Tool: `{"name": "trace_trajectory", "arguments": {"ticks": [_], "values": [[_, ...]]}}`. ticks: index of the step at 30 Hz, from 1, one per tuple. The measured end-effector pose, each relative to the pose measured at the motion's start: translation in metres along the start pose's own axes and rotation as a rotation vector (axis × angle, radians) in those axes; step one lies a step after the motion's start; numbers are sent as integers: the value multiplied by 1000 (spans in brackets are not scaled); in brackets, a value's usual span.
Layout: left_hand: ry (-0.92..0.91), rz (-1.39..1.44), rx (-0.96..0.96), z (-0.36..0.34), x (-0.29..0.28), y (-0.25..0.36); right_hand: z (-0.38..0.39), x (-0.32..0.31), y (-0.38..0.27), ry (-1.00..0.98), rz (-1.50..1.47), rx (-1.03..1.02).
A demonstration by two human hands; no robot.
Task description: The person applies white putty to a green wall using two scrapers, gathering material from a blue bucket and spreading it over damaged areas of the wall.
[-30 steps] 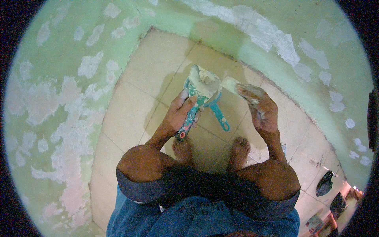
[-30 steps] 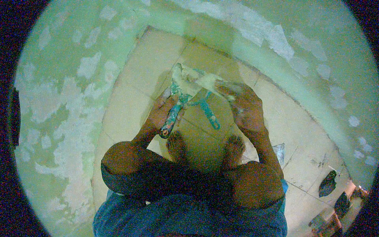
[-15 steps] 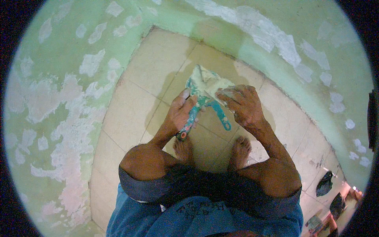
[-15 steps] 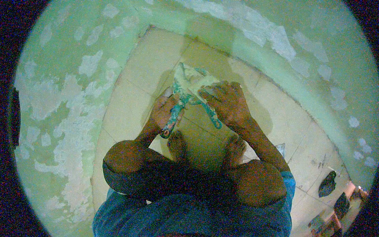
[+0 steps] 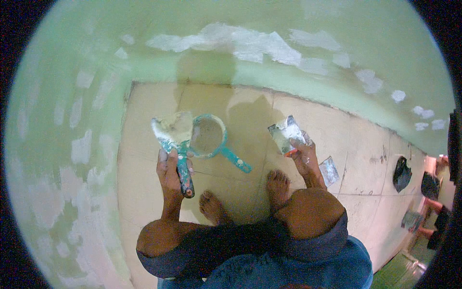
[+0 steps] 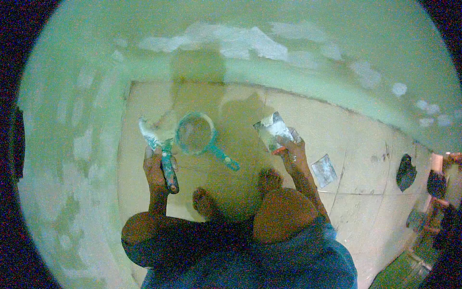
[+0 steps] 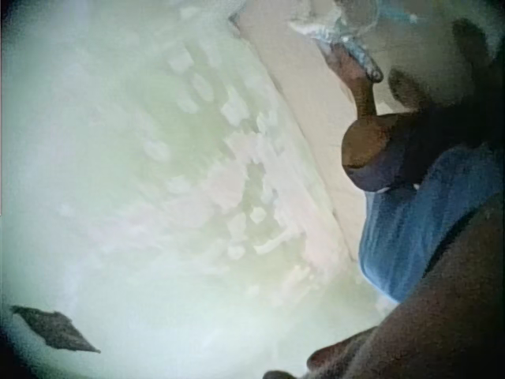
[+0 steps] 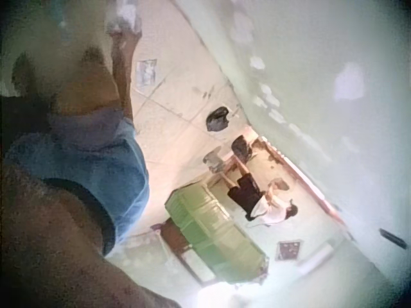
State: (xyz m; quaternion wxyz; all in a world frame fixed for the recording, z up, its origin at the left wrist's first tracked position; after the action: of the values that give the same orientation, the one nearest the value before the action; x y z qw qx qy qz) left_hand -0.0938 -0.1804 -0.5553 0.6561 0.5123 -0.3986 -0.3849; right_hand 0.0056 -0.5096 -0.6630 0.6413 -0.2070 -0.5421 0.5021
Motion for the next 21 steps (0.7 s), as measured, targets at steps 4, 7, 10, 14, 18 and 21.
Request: {"name": "trace_trajectory", "arguments": {"ticks": [4, 7, 10, 14, 18, 21], "values": [[153, 3, -13, 1, 2, 0, 8, -8, 28, -11, -282, 91], [132, 23, 85, 0, -1, -9, 13, -19, 26, -30, -311, 93], [93, 37, 79, -2, -7, -12, 8, -26, 23, 28, -390, 45], [90, 24, 80, -5, -14, -22, 0, -50, 19, 106, -467, -24], [96, 4, 63, -3, -9, -13, -6, -73, -3, 191, -436, -192], [96, -26, 90, -4, -10, -14, -8, -86, -27, 232, -418, -301]]}}
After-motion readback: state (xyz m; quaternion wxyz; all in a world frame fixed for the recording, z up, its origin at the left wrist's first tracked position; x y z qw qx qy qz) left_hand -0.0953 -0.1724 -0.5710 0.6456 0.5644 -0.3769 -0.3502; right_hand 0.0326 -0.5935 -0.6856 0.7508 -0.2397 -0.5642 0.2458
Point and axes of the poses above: each hand's wrist, its own z-axis away from the middle knuckle, its own x-axis out of the palm, y = z × x, the point moved 1 cm from there along -z, towards the middle knuckle, and after that the axes turned 8 degrees about -y, right-handed, at the moved point
